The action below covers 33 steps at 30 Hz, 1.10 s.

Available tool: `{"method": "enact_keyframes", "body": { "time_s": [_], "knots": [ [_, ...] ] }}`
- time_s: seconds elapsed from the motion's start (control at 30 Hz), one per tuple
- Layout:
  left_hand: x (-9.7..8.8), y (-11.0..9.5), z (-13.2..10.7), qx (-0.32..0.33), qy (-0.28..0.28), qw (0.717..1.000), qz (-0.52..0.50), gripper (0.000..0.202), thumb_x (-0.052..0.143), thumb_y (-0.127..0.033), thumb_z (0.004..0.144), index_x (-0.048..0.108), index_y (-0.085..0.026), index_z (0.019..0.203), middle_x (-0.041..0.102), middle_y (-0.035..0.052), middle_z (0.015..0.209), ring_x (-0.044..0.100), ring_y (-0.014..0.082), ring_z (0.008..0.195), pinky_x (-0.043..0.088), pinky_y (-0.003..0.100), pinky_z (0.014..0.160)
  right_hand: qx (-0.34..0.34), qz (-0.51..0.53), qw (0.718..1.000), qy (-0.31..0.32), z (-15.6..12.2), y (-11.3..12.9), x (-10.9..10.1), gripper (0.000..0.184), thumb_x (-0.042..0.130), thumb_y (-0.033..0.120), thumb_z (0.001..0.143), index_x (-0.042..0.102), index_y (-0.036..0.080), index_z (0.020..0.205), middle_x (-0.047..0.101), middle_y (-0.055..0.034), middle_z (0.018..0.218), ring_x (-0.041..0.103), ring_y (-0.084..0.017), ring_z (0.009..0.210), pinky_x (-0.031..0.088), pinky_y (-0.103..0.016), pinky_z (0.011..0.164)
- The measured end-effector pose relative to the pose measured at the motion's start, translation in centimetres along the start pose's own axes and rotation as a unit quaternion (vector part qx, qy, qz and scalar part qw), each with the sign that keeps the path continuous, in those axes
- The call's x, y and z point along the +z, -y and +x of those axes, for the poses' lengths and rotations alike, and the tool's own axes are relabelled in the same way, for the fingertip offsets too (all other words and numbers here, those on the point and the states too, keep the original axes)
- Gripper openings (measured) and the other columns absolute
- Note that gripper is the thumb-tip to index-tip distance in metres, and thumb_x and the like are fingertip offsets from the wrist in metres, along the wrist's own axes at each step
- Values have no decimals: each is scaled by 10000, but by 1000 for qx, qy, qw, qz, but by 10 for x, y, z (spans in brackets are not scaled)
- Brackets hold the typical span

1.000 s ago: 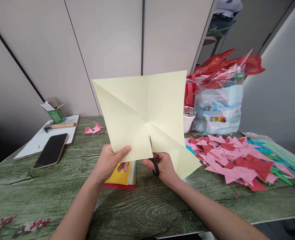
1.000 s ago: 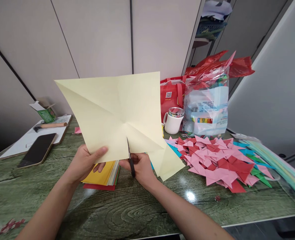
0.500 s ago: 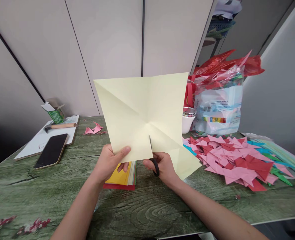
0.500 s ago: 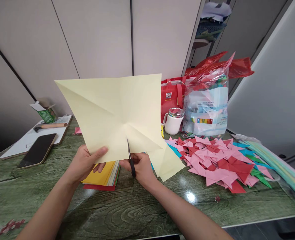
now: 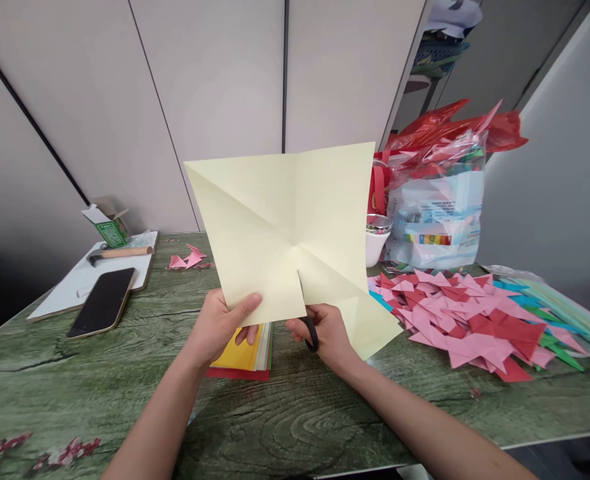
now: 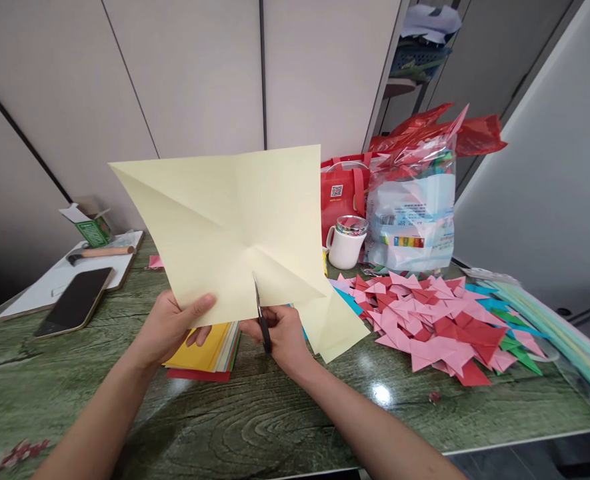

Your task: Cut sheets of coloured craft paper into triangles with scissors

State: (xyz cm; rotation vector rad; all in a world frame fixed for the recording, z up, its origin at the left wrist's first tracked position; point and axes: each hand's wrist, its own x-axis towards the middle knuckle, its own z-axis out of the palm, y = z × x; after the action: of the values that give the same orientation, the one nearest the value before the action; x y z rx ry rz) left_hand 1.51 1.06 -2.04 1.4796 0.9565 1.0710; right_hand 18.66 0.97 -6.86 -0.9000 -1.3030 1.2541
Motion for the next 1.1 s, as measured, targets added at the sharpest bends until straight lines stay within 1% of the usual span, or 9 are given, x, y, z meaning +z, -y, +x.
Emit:
{"method": "enact_keyframes", "body": {
  "time_s": [0.1,0.17,0.27,0.37,0.43,0.6,0.83,0.97,1.1],
  "knots": [
    [0,0,0,0,3,1000,-4,270,542,-316,786,531,-124,596,487,-34,350,396,39,280,247,143,283,-1,16,1000,5,1,-2,-1,257,743,317,535,555,147,583,534,27,477,458,-105,442,369,-226,443],
    [1,0,0,-8,7,1000,-3,271,546,-320,783,537,-118,602,488,-32,349,398,41,280,248,142,279,-7,32,999,16,3,-4,-2,245,752,282,526,601,140,657,616,-9,573,546,-149,538,435,-252,526],
    [0,1,0,-21,15,1000,-4,266,552,-326,777,545,-113,618,495,-28,355,400,44,281,250,141,275,-25,57,998,18,6,-6,-2,332,769,246,499,633,138,782,685,-60,753,617,-219,732,479,-299,663],
    [0,3,0,-27,15,999,-7,253,559,-331,771,546,-114,641,505,-25,372,409,48,284,252,141,273,-36,71,997,0,6,-7,-1,389,780,224,476,636,145,828,694,-80,854,625,-248,826,489,-312,704],
    [1,3,0,-28,17,999,-7,254,556,-335,771,549,-115,646,505,-24,375,408,48,284,253,141,273,-34,76,997,-11,6,-6,-1,373,778,223,478,639,143,815,697,-88,859,629,-258,835,499,-314,690],
    [1,4,0,-26,21,999,-6,252,553,-335,773,556,-117,649,509,-21,382,392,39,283,247,137,276,-14,75,997,-12,5,-3,0,308,772,213,490,645,131,758,707,-87,762,646,-269,782,512,-311,641],
    [2,2,0,-36,21,999,-8,250,562,-346,761,559,-119,657,496,-27,380,396,43,276,258,137,271,-28,91,995,-4,7,-7,-2,364,771,170,491,637,126,827,703,-94,807,646,-268,790,516,-303,614],
    [2,2,0,-36,22,999,-6,253,563,-351,760,558,-120,657,498,-26,382,392,41,271,258,136,268,-25,90,996,2,6,-6,-2,361,770,182,494,640,120,825,703,-99,800,646,-273,788,517,-306,610],
    [2,2,0,-36,22,999,-5,252,561,-352,762,561,-119,665,497,-26,372,388,41,267,254,135,267,-17,87,996,-7,5,-3,-1,354,776,205,481,644,119,798,704,-98,785,646,-274,787,517,-309,623]
  ]
}}
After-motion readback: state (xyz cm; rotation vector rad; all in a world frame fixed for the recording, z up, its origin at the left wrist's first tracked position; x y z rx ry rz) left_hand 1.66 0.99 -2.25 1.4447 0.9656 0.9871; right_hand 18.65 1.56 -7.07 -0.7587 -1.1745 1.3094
